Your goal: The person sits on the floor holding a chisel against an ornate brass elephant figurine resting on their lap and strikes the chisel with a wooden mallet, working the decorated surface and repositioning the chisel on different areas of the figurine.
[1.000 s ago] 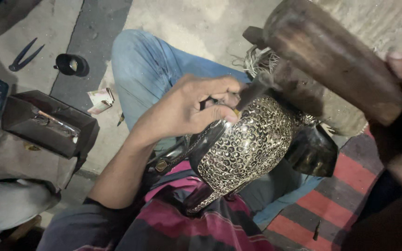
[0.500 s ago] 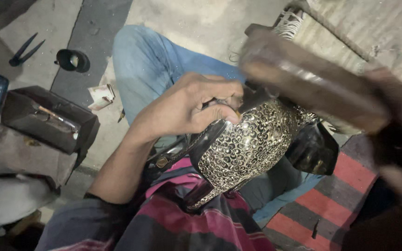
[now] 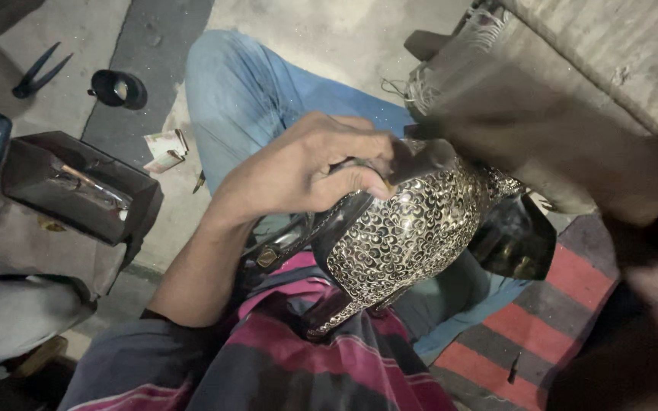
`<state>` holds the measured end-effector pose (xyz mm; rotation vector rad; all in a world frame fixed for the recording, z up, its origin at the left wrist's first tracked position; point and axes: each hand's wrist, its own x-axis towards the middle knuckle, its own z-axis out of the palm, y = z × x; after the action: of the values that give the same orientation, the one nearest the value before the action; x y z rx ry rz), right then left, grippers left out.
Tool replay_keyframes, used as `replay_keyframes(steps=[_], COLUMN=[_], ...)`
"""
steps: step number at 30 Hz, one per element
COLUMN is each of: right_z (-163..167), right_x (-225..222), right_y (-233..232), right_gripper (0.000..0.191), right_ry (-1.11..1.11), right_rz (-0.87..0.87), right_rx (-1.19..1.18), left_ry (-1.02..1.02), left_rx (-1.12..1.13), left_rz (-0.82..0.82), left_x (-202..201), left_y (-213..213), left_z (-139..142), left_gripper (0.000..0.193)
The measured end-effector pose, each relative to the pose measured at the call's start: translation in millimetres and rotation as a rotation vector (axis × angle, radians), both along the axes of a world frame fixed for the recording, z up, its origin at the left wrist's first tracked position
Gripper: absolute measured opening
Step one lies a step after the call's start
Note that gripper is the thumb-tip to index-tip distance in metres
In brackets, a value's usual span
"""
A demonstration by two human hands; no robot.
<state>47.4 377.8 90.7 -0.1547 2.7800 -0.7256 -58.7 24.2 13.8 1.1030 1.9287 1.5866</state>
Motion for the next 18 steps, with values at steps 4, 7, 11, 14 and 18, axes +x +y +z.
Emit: replay_keyframes(steps=[4,7,11,14,18], right_z=[3,-3,-10,-12,-13], right_x=[0,-2,-1,6,17], right_y=[-15,-20,-15,-11,-9], right_gripper=[0.065,0.054,0.047,0.044,0.04], right_ry=[0.051,0.175,0.168,0.11,0.081], right_rz=[-0.01,0.021,-0.024,-0.078,-0.06], right_rx=[0.048,-0.074,-0.106,-0.093,-0.063], left_ry=[-0.019,-0.126,-0.131,-0.151,-0.096], left_rx=[0.007,0.04,-0.016,0.008,0.04], left_rz=[-0.006,0.049,0.058,0.078,0.042], left_x=[1,3,5,5,7], left_y=[1,3,4,5,3], left_z=[-1,0,1,-1,-3], left_gripper=[0.016,0.019,0.02,0.03,0.025])
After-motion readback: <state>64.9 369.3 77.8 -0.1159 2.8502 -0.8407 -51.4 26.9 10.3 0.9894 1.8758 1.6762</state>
